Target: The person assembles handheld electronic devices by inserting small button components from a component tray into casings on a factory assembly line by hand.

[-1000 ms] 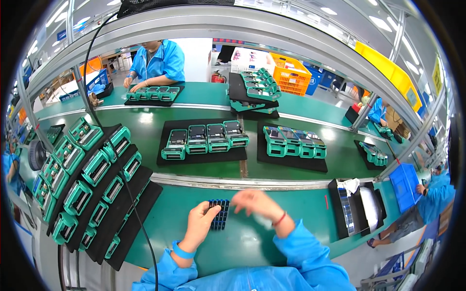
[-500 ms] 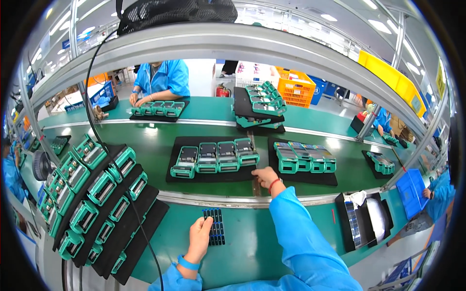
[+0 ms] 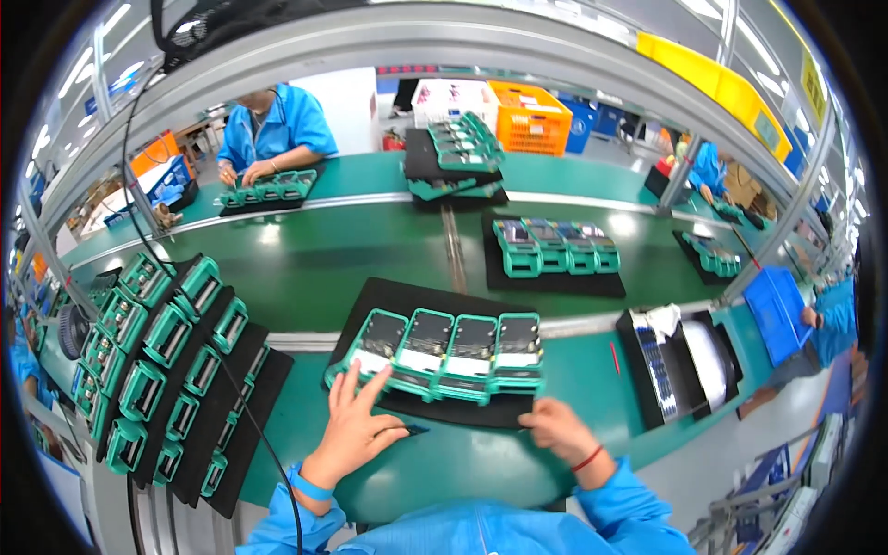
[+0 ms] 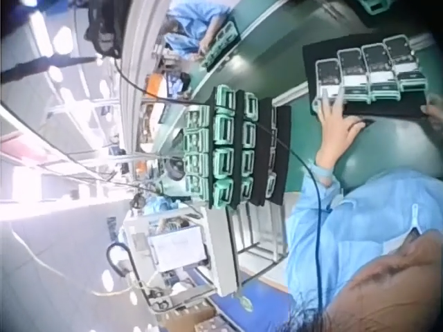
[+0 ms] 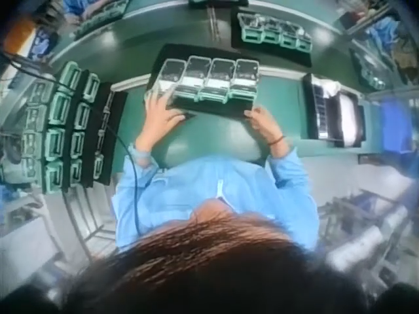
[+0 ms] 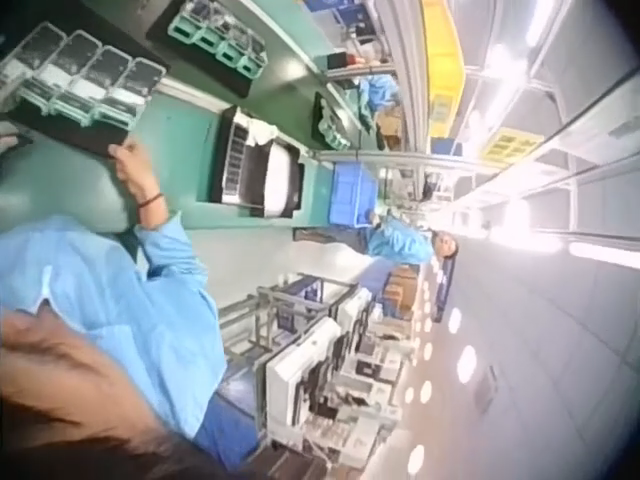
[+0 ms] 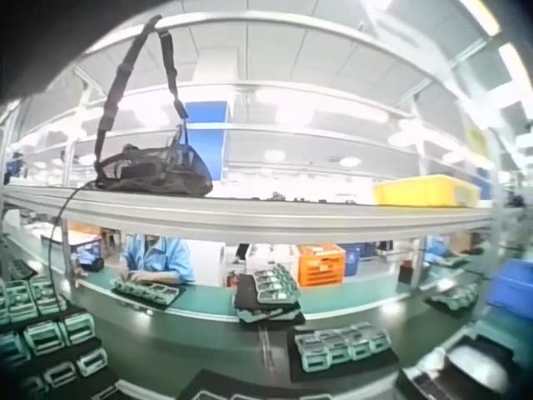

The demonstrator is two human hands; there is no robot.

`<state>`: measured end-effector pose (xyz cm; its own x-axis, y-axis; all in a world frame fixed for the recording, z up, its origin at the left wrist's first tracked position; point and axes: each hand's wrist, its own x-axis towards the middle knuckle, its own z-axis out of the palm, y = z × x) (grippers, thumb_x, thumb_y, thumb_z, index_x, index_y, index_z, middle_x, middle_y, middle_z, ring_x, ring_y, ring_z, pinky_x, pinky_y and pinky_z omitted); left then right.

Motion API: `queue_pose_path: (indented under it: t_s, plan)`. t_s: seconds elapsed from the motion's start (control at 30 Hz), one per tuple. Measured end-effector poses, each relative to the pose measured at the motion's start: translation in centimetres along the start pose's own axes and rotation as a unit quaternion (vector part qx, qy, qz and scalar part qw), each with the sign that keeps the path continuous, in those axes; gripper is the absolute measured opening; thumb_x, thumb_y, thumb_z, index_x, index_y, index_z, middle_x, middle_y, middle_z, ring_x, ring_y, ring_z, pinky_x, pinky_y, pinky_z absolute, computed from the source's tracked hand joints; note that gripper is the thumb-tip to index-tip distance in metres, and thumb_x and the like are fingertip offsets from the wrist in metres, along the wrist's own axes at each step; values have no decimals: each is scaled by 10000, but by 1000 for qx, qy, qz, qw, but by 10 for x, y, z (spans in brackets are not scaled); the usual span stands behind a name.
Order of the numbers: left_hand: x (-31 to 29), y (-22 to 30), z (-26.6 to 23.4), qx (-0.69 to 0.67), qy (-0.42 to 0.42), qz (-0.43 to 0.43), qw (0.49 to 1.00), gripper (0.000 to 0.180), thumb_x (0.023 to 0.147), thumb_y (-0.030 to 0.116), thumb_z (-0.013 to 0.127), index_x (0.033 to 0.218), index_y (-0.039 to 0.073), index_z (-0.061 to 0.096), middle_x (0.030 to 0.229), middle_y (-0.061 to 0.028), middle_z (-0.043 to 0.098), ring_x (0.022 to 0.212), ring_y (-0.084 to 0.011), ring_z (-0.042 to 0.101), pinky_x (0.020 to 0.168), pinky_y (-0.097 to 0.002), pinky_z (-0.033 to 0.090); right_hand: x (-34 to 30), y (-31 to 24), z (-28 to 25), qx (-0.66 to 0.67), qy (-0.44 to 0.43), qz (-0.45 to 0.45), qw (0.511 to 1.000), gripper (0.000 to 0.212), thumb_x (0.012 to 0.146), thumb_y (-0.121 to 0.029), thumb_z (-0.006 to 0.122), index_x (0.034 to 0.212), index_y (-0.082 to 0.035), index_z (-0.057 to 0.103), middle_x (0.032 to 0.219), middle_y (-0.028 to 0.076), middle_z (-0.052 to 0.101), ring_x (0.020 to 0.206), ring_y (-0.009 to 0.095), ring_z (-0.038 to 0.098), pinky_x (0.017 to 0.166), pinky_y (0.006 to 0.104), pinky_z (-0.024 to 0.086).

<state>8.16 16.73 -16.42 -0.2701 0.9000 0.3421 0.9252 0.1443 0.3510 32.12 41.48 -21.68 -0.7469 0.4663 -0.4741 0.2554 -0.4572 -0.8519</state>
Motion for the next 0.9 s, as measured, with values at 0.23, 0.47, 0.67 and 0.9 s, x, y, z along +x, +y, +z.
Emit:
queue_pose_path:
  t_s: [0.23,0.47,0.67,0.9]
  plan:
    - [24,45,17,51,-144,169,974,182,738,358,707,785,183,706,1417,-100,389,1315,-406,300,1039,-559,283,-47,-39,-101,-461,285,-320,777,208,842,-222,634,930,-34,646,810,154,621,717,328,614,638,383,497]
    - [44,37,35,47,-116,214,969,192,775,322,669,806,135,703,1351,-108,449,1196,-381,438,979,-496,382,-13,-46,-21,-743,62,-398,535,592,695,-518,713,1096,-96,608,984,87,579,941,276,551,789,398,405]
    - [40,38,37,82,-129,146,977,208,765,327,669,775,120,683,1240,-170,500,827,-330,586,655,-422,508,-9,-54,-8,-747,40,-430,506,644,755,-493,675,1207,-69,502,1058,134,561,745,270,607,717,378,490]
    - [46,38,39,105,-128,134,977,183,772,316,657,794,136,684,1051,-152,537,732,-303,603,628,-413,528,6,-55,7,-731,22,-435,526,451,797,-353,666,1085,-48,500,947,111,580,628,273,627,564,381,500]
